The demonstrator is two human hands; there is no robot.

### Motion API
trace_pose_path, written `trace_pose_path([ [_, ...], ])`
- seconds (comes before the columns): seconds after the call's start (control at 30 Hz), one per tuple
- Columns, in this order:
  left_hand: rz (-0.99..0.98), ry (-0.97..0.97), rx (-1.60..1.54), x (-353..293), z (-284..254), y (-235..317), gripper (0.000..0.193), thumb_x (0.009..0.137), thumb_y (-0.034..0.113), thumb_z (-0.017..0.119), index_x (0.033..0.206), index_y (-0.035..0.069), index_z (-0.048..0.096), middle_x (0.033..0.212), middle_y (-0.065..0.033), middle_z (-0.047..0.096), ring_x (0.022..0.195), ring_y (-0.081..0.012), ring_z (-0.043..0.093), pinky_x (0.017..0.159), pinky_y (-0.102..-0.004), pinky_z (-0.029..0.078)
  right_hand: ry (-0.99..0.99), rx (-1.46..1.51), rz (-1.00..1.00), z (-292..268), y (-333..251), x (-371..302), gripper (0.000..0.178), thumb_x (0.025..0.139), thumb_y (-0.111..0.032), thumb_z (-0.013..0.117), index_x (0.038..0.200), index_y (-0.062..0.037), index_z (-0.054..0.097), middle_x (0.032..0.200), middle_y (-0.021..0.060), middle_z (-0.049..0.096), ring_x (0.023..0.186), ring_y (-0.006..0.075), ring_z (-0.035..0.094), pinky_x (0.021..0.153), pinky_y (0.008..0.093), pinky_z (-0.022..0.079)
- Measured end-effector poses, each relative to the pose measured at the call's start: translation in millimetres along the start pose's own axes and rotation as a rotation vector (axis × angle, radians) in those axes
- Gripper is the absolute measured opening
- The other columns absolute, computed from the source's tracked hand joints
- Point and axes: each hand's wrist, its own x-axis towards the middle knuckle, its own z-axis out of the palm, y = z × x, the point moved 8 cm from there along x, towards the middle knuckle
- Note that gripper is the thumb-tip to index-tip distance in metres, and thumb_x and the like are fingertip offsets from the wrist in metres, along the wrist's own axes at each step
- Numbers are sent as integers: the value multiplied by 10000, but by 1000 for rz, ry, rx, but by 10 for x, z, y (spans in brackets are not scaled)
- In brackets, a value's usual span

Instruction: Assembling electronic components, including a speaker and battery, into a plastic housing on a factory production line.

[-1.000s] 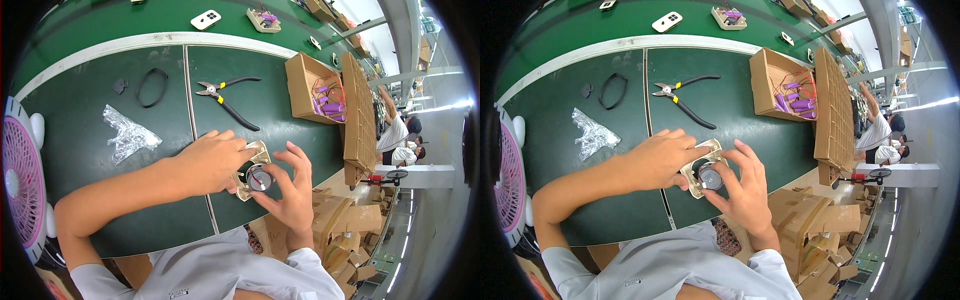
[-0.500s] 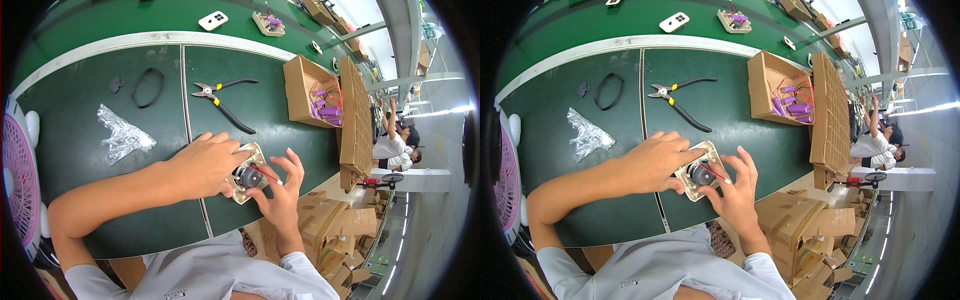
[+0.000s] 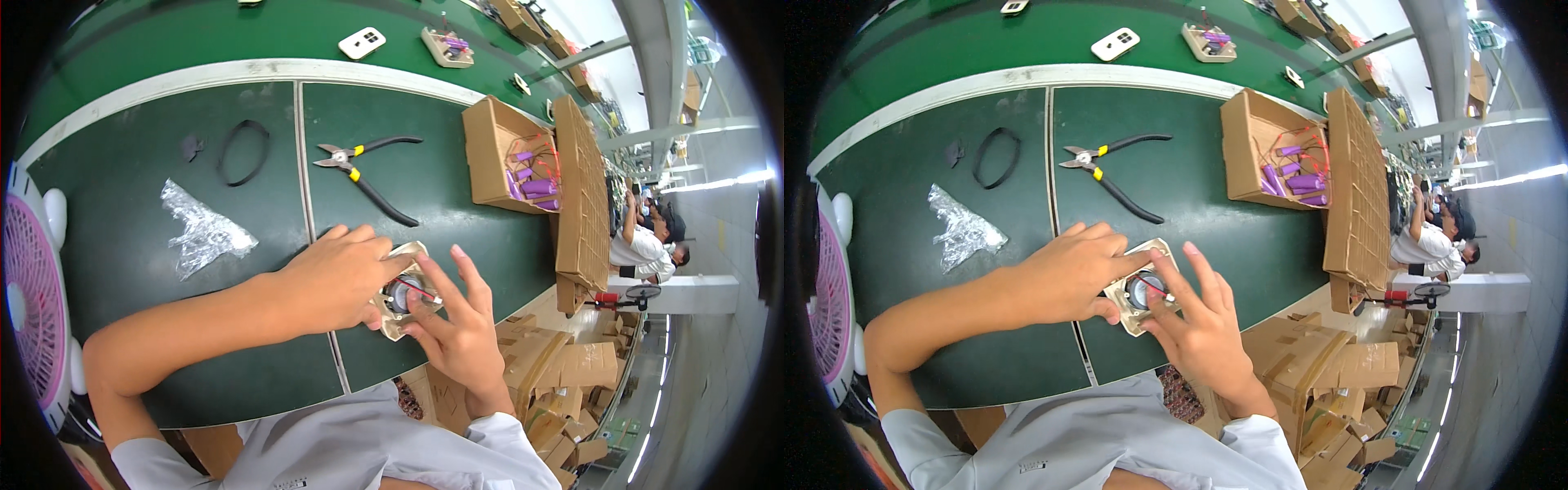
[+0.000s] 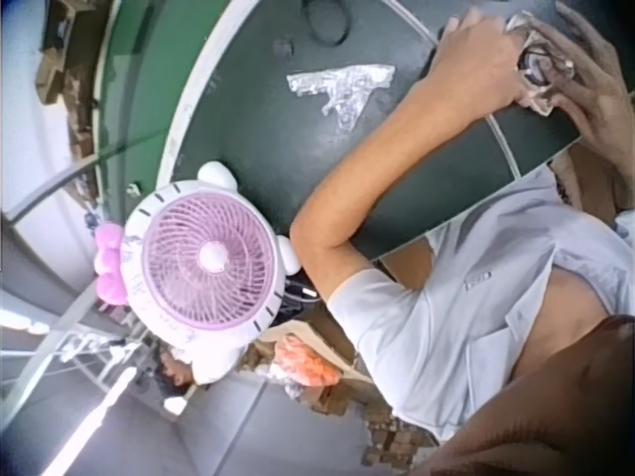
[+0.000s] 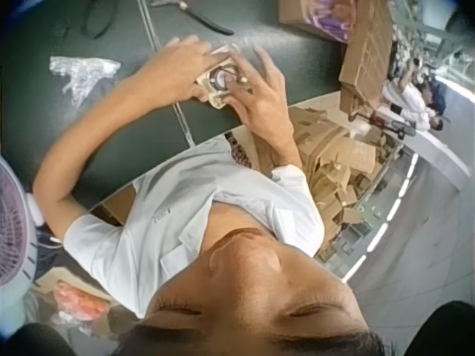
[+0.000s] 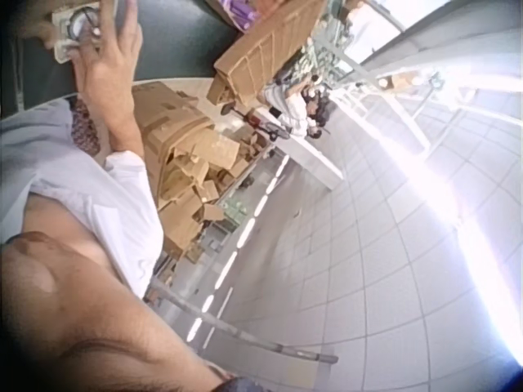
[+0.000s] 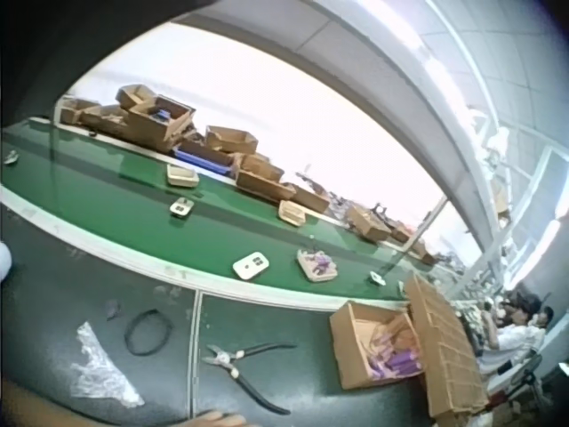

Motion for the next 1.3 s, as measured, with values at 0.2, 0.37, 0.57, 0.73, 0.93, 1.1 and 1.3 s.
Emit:
trace_pose_path([
  [0.2, -70, -75, 8, -60, -48, -44, 812, 737, 315, 875, 1435, 62, 548, 1038, -89, 613, 1059, -286, 556, 905, -422, 441, -9, 163, 64, -470, 539, 218, 150, 820, -180, 782, 933, -82, 774, 1269, 131, 681, 1207, 364, 588, 934, 461, 505],
  [0.37, -12, -65, 42, -14, -46, 47, 844, 733, 395, 858, 1451, 76, 549, 1006, -84, 596, 1042, -281, 552, 898, -417, 442, 305, -33, 536, -882, 2117, 549, 188, 872, -201, 715, 906, -16, 735, 924, 197, 729, 835, 344, 721, 804, 430, 567],
  [0.57, -26, -93, 48, 0, -23, 2, 830, 743, 410, 855, 1449, 85, 562, 996, -86, 591, 1031, -284, 551, 896, -413, 447, -211, -145, 587, -82, 3012, 899, 278, 809, -219, 754, 1029, -50, 739, 1030, 199, 743, 989, 366, 711, 859, 438, 555],
  [0.73, -32, -113, 29, -11, -23, -29, 835, 752, 432, 847, 1456, 85, 562, 998, -87, 592, 1031, -284, 550, 908, -414, 450, -154, 19, 469, -135, 2912, 895, 352, 765, -227, 829, 1013, -6, 711, 917, 162, 731, 901, 292, 705, 828, 389, 546],
  [0.93, -45, -112, 36, -5, 3, -61, 850, 741, 459, 850, 1463, 111, 566, 1010, -97, 587, 1034, -285, 545, 911, -412, 443, 178, 187, 589, -741, 2905, 633, 333, 821, -161, 809, 1079, 10, 686, 855, 92, 707, 769, 175, 667, 731, 321, 533],
  [1.1, -89, -120, -13, -21, 12, -85, 893, 688, 485, 871, 1455, 123, 591, 981, -103, 559, 1024, -296, 528, 929, -397, 430, 311, 1466, 402, -891, 2812, 410, 251, 979, -274, 713, 1008, -32, 654, 731, 0, 629, 608, 80, 563, 498, 230, 423],
  [1.3, -58, -93, -18, -8, 35, -80, 863, 697, 453, 878, 1442, 118, 601, 974, -106, 568, 1016, -296, 534, 920, -405, 435, 548, 1520, 539, -615, 2691, 342, 281, 1048, -346, 603, 896, -110, 586, 799, 34, 668, 733, 169, 688, 553, 279, 501],
])
